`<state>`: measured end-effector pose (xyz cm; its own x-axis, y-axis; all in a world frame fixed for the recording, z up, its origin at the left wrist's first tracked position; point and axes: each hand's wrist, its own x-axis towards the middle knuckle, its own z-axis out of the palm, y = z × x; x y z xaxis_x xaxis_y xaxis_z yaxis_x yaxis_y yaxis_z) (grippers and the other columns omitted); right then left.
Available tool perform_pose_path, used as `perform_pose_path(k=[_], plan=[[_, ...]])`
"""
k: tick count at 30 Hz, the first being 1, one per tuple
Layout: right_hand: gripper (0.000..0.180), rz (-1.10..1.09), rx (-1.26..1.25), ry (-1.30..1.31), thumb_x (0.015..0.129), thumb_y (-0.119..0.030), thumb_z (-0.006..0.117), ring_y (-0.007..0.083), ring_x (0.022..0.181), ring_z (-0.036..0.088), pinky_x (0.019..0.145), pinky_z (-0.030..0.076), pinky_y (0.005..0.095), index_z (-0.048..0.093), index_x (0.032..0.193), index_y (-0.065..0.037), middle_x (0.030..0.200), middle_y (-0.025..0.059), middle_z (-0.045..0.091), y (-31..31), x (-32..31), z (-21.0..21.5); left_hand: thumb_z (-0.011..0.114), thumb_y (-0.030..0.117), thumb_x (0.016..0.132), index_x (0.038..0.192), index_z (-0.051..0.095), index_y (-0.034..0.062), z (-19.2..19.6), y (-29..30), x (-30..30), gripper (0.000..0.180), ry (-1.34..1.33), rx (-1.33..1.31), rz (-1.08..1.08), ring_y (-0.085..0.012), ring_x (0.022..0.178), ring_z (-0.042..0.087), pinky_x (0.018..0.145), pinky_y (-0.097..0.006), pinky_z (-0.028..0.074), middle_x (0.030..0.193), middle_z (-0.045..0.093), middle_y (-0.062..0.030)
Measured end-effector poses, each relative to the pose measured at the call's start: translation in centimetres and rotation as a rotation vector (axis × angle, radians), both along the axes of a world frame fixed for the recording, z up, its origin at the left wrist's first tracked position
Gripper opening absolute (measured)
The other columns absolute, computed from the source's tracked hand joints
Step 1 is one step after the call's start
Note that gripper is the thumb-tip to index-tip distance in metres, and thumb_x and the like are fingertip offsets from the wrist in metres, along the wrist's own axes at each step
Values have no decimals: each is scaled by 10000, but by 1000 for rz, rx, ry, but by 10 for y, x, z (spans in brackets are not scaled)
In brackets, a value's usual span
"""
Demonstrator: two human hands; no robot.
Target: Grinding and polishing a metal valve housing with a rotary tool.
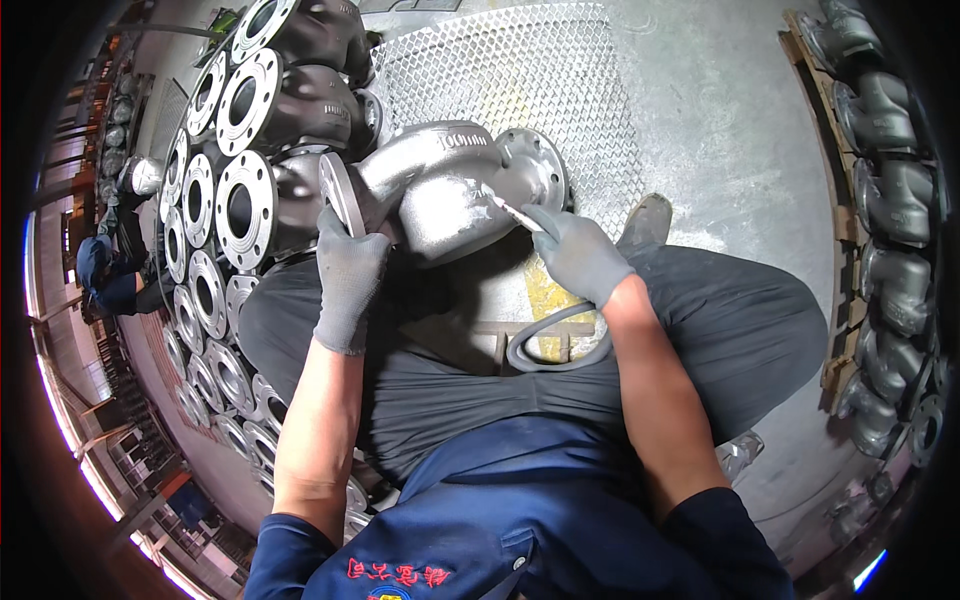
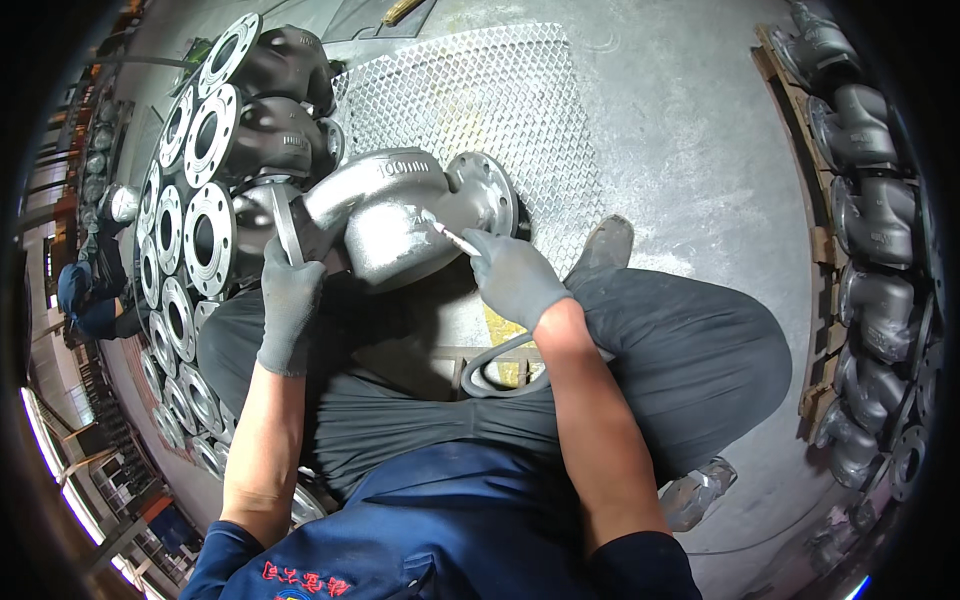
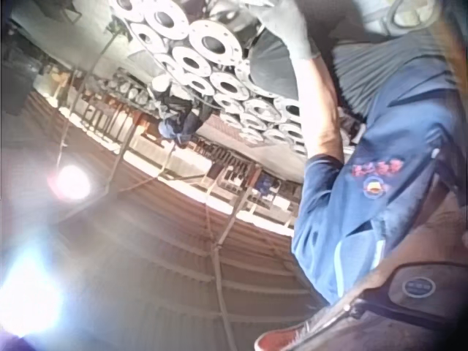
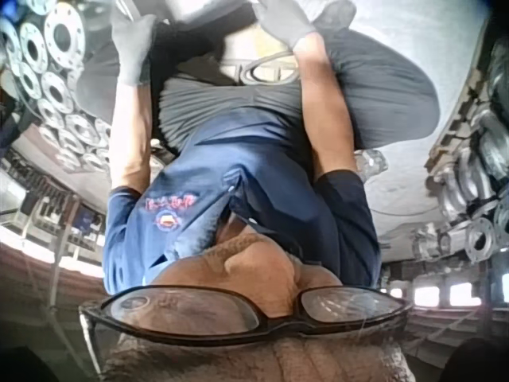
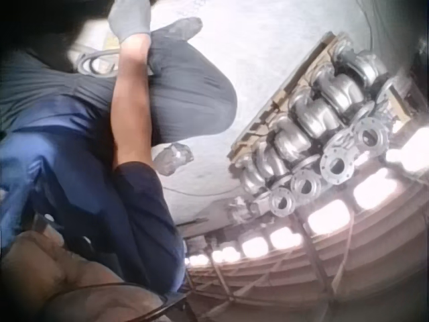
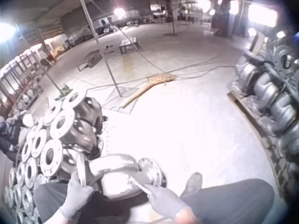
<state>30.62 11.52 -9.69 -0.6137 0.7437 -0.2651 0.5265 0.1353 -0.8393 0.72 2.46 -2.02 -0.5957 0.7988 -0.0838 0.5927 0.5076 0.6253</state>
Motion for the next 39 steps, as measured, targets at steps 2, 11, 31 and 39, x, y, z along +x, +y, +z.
perform_pose_path(k=[2,11,31,39], plan=[[411,18,28,-83,1021,-152,572,466,1100,679,949,554,509,629,1422,-81,1178,274,715,6,-10,-2,661,65,770,1154,560,-70,-4,-2,-4,419,61,3,-31,-221,698,636,655,-365,525,831,635,-141],[363,73,20,17,1007,-134,571,477,1023,693,915,556,535,665,1350,-62,1065,298,726,19,-19,0,665,62,768,1180,568,-59,-3,-10,-10,440,41,17,-20,-188,719,632,659,-352,529,873,650,-118],[446,88,-33,74,1007,-136,596,461,1089,677,958,547,484,628,1451,-129,1205,256,714,19,-14,-6,675,66,755,1211,582,-44,-6,-7,-10,479,58,-17,-6,-190,726,652,674,-337,544,878,668,-127],[430,111,-63,-57,1009,-141,599,460,1124,673,983,546,485,629,1435,-96,1230,256,712,19,-11,-1,673,64,752,1220,581,-54,-10,-7,-10,492,80,29,-31,-194,732,653,685,-340,546,895,675,-124]])
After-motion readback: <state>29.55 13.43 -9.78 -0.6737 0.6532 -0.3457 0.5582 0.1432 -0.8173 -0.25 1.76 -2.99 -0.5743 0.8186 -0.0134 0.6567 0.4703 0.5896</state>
